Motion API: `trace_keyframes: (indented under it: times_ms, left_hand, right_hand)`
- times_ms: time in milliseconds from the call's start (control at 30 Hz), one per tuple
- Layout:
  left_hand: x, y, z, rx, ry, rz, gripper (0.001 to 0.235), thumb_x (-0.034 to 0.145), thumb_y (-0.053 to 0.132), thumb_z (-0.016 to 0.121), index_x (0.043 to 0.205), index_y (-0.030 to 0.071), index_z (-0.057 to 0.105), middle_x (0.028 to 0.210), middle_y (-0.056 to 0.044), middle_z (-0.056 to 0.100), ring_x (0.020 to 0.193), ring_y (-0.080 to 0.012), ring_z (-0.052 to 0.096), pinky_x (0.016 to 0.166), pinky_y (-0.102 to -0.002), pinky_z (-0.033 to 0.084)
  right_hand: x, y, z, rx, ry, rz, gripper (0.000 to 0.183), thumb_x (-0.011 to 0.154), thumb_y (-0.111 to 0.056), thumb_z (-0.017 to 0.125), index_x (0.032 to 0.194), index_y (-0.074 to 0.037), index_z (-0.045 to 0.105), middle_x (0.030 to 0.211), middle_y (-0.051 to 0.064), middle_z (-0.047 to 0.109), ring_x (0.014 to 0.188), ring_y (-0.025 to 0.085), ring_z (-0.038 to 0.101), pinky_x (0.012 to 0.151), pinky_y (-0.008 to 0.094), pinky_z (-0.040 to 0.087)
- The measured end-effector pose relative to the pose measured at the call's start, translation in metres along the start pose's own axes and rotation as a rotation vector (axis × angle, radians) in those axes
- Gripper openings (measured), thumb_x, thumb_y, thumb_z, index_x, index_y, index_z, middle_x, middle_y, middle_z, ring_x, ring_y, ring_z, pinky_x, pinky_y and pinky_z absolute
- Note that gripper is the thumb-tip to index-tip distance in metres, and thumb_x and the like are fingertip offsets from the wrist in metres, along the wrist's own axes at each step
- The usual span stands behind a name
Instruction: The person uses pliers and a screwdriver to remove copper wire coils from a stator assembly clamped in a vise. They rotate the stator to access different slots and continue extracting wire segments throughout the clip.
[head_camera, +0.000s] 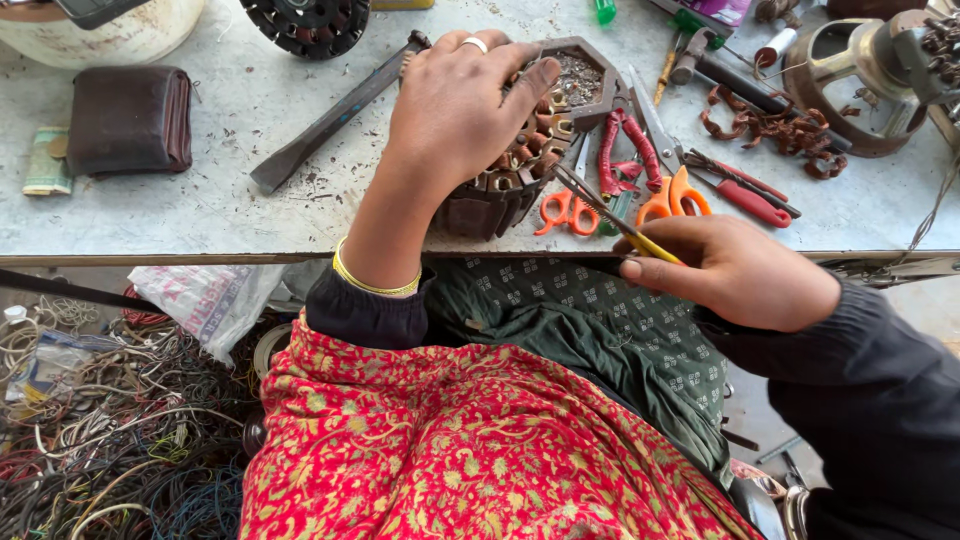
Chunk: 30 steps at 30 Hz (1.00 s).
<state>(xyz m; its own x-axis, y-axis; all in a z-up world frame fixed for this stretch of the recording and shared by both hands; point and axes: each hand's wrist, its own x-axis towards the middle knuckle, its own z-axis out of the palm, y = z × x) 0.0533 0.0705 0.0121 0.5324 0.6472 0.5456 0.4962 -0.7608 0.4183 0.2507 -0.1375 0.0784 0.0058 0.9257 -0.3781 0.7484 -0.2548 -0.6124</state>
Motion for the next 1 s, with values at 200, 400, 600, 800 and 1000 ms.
trace_keyframes:
  times_ms: [200,400,600,800,1000]
  left_hand:
    - [0.0,-0.002,0.003,-0.009,0.015,-0.003,0.046,0.102,0.05,0.052,0.119,0.015,0.076,0.122,-0.01,0.071,0.118,-0.0353,0.06,0.095,-0.057,0.041]
    - [-0.001,-0.004,0.006,-0.025,0.017,0.007,0.044,0.105,0.048,0.052,0.12,0.014,0.076,0.12,-0.012,0.072,0.117,-0.0354,0.062,0.099,-0.052,0.045]
    - [-0.001,-0.003,0.009,0.014,0.12,0.058,0.038,0.104,0.042,0.055,0.117,0.014,0.077,0.116,-0.011,0.073,0.112,-0.0336,0.064,0.096,-0.05,0.046]
    - [-0.003,-0.002,0.01,0.036,0.108,0.074,0.033,0.106,0.034,0.054,0.115,0.012,0.077,0.108,-0.009,0.073,0.105,-0.0314,0.065,0.094,-0.048,0.047]
    - [-0.003,-0.001,0.008,0.041,0.1,0.079,0.032,0.106,0.032,0.054,0.115,0.011,0.076,0.107,-0.009,0.073,0.105,-0.0315,0.065,0.094,-0.048,0.047]
  right_hand:
    - [-0.002,-0.022,-0.006,-0.186,0.025,0.201,0.053,0.084,-0.053,0.07,0.114,-0.01,0.074,0.082,0.009,0.069,0.07,0.02,0.066,0.066,0.036,0.052]
    - [0.0,-0.051,-0.021,-0.337,-0.096,0.257,0.055,0.088,-0.061,0.064,0.111,-0.013,0.078,0.084,0.007,0.074,0.079,0.022,0.069,0.072,0.038,0.055]
    - [0.001,-0.07,-0.025,-0.606,-0.128,0.471,0.055,0.095,-0.058,0.059,0.109,-0.008,0.079,0.086,0.01,0.072,0.08,0.024,0.068,0.075,0.04,0.056]
    - [-0.008,-0.074,-0.005,-0.603,0.178,-0.187,0.049,0.093,-0.053,0.062,0.099,-0.007,0.078,0.076,0.015,0.074,0.071,0.035,0.069,0.086,0.05,0.05]
    - [-0.022,-0.092,0.021,-1.068,0.192,0.202,0.045,0.099,-0.048,0.057,0.081,-0.008,0.067,0.065,0.01,0.069,0.062,0.027,0.072,0.086,0.036,0.059]
